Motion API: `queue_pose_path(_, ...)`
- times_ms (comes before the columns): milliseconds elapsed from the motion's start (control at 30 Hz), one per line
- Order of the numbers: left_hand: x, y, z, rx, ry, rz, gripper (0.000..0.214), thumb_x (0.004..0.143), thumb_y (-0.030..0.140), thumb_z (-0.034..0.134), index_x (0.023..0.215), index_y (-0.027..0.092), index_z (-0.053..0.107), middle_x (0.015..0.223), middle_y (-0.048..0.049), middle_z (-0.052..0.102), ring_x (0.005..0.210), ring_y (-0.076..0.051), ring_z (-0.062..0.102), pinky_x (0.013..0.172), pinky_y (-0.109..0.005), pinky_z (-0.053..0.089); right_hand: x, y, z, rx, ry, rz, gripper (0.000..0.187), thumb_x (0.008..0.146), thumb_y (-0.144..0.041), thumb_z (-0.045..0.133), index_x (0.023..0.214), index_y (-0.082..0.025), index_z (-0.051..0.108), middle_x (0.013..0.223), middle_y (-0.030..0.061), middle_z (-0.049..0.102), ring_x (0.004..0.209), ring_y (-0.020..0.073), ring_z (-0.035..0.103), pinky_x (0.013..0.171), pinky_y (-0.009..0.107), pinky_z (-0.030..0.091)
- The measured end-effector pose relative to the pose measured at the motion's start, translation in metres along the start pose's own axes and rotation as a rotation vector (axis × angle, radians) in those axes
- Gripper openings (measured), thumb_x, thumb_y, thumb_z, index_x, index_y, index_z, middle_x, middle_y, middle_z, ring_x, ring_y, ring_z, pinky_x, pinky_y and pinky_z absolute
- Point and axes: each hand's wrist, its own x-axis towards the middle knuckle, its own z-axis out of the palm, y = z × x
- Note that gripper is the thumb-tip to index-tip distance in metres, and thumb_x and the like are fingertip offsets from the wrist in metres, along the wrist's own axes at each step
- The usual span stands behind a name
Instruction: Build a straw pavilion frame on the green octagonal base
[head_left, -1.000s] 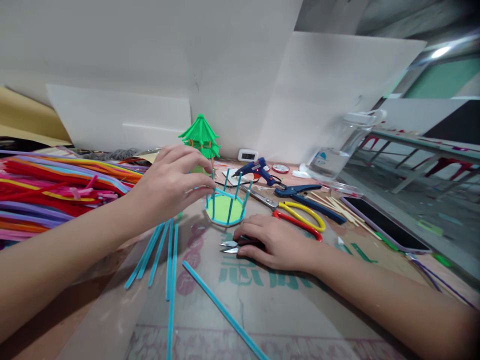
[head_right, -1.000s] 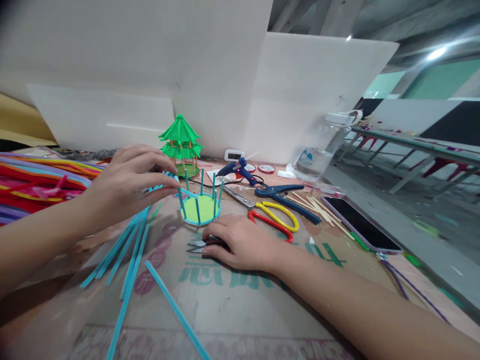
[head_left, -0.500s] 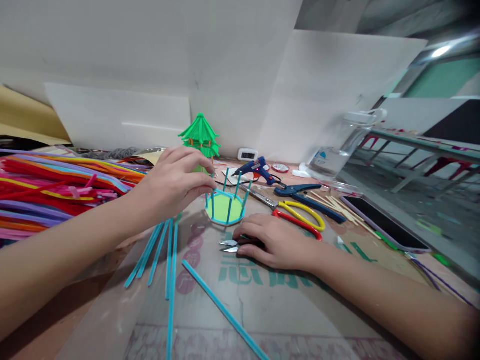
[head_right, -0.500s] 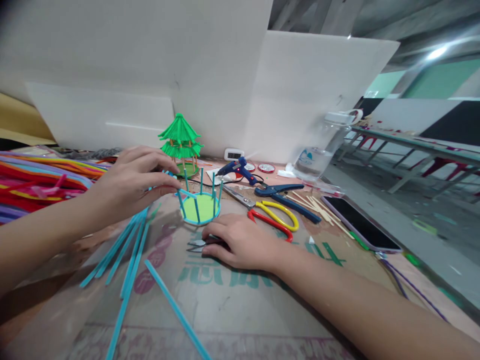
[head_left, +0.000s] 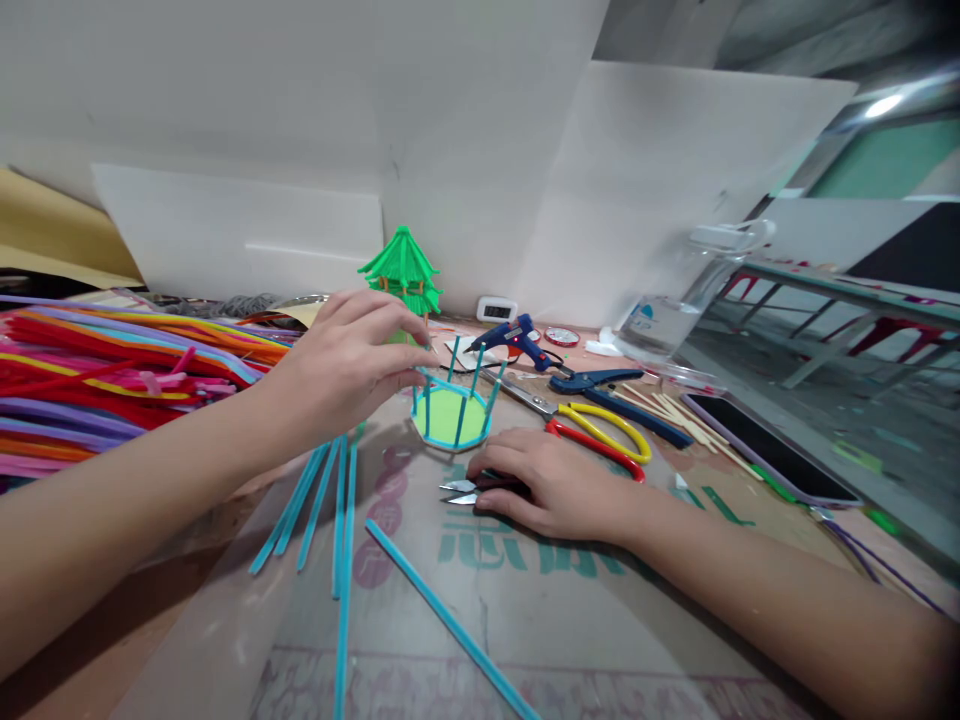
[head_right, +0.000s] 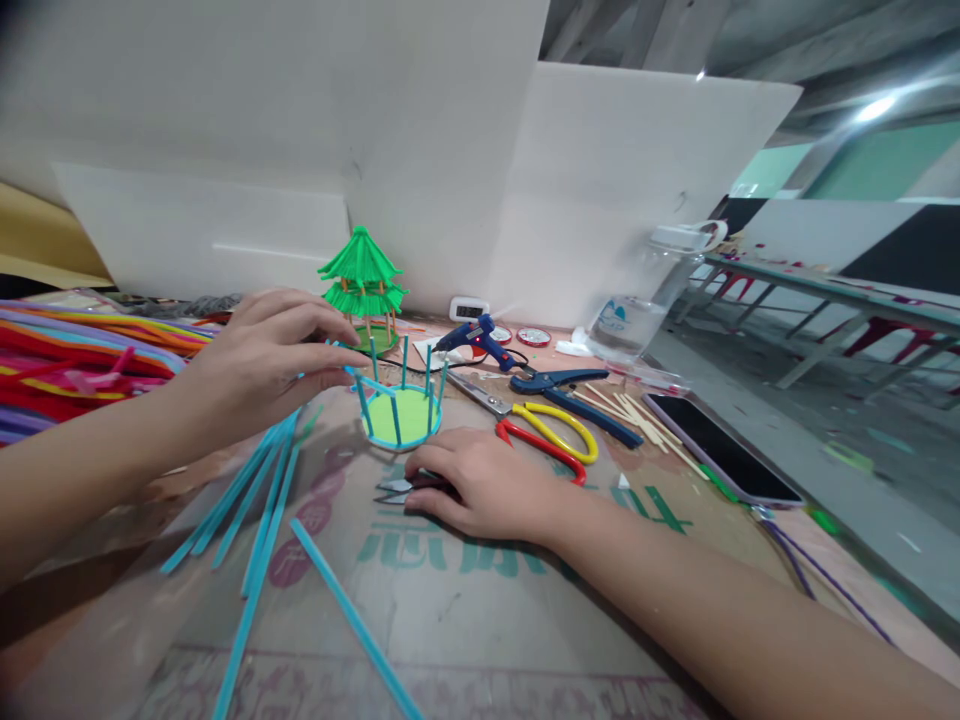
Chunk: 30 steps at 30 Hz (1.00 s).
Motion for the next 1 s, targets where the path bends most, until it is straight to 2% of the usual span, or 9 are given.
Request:
queue_pose_path(233, -0.001, -0.001, 0.002, -0.009, -0.019, 0.003, 0.015, 0.097, 0.031, 0.062, 0.095, 0.027, 0.076, 0.109, -0.0051, 0.072, 0.111, -0.026, 0.061, 0.094, -0.044, 0.044, 0.0, 0.0, 0.0, -0.007, -0.002, 0.006, 0.033, 0.101, -0.046, 0.05, 0.11, -0.017, 0.065, 0.102, 0.0084, 0.071, 0.093, 0.0196, 0.063, 0.082, 0.032, 0.047)
queue_pose_path(367, 0.001, 0.001, -0.003, 0.003, -0.032, -0.025, 0.018, 0.099, 0.033, 0.057, 0.107, 0.029, 0.073, 0.115, -0.0055, 0.071, 0.112, -0.026, 0.06, 0.094, -0.044, 0.044, -0.001, 0.001, 0.0, 0.01, -0.01, 0.011, 0.033, 0.1, -0.047, 0.052, 0.11, -0.018, 0.065, 0.103, 0.0085, 0.071, 0.094, 0.0196, 0.064, 0.082, 0.031, 0.047)
queue_pose_path(433, 0.003, 0.007, -0.006, -0.019, -0.002, -0.038, 0.019, 0.1, 0.034, 0.055, 0.104, 0.025, 0.071, 0.108, -0.0061, 0.071, 0.105, -0.024, 0.061, 0.091, -0.041, 0.045, -0.002, 0.002, 0.001, 0.018, -0.003, 0.002, 0.034, 0.1, -0.048, 0.052, 0.11, -0.018, 0.065, 0.103, 0.0087, 0.071, 0.093, 0.0198, 0.064, 0.082, 0.032, 0.048)
queue_pose_path(500, 0.002, 0.015, -0.006, -0.063, 0.023, -0.037, 0.022, 0.1, 0.034, 0.054, 0.089, 0.021, 0.068, 0.093, -0.0054, 0.069, 0.091, -0.021, 0.061, 0.083, -0.036, 0.045, -0.002, 0.003, 0.001, 0.008, 0.009, -0.004, 0.033, 0.102, -0.046, 0.048, 0.11, -0.018, 0.065, 0.103, 0.0089, 0.071, 0.094, 0.0199, 0.063, 0.083, 0.032, 0.048)
queue_pose_path(567, -0.001, 0.026, -0.002, -0.125, -0.007, -0.015, 0.028, 0.1, 0.031, 0.051, 0.076, 0.019, 0.061, 0.078, -0.0036, 0.063, 0.077, -0.018, 0.057, 0.072, -0.034, 0.043, -0.002, 0.003, 0.001, -0.016, 0.017, 0.003, 0.034, 0.106, -0.039, 0.039, 0.109, -0.017, 0.066, 0.103, 0.0093, 0.071, 0.094, 0.0197, 0.063, 0.084, 0.033, 0.048)
queue_pose_path(633, -0.007, 0.035, 0.007, -0.179, -0.057, 0.01, 0.03, 0.1, 0.026, 0.048, 0.073, 0.019, 0.058, 0.07, -0.0022, 0.058, 0.07, -0.017, 0.052, 0.065, -0.033, 0.039, -0.001, 0.003, 0.001, -0.042, 0.023, 0.018, 0.038, 0.107, -0.034, 0.034, 0.105, -0.016, 0.067, 0.101, 0.0098, 0.071, 0.092, 0.0193, 0.063, 0.083, 0.032, 0.048)
queue_pose_path(800, -0.025, 0.046, 0.031, -0.216, -0.131, -0.007, 0.026, 0.1, 0.024, 0.046, 0.079, 0.018, 0.06, 0.073, -0.0029, 0.062, 0.073, -0.018, 0.057, 0.07, -0.033, 0.042, 0.0, 0.004, 0.003, -0.067, 0.049, 0.013, 0.037, 0.106, -0.033, 0.037, 0.1, -0.015, 0.068, 0.096, 0.0092, 0.072, 0.088, 0.019, 0.063, 0.081, 0.031, 0.048)
queue_pose_path(1000, -0.033, 0.044, 0.042, -0.327, -0.191, -0.241, 0.026, 0.101, 0.033, 0.048, 0.09, 0.019, 0.067, 0.085, -0.0037, 0.072, 0.08, -0.019, 0.065, 0.073, -0.031, 0.046, -0.001, 0.005, 0.003, -0.059, 0.047, 0.015, 0.034, 0.105, -0.033, 0.039, 0.101, -0.016, 0.068, 0.098, 0.009, 0.072, 0.091, 0.0193, 0.064, 0.082, 0.031, 0.049)
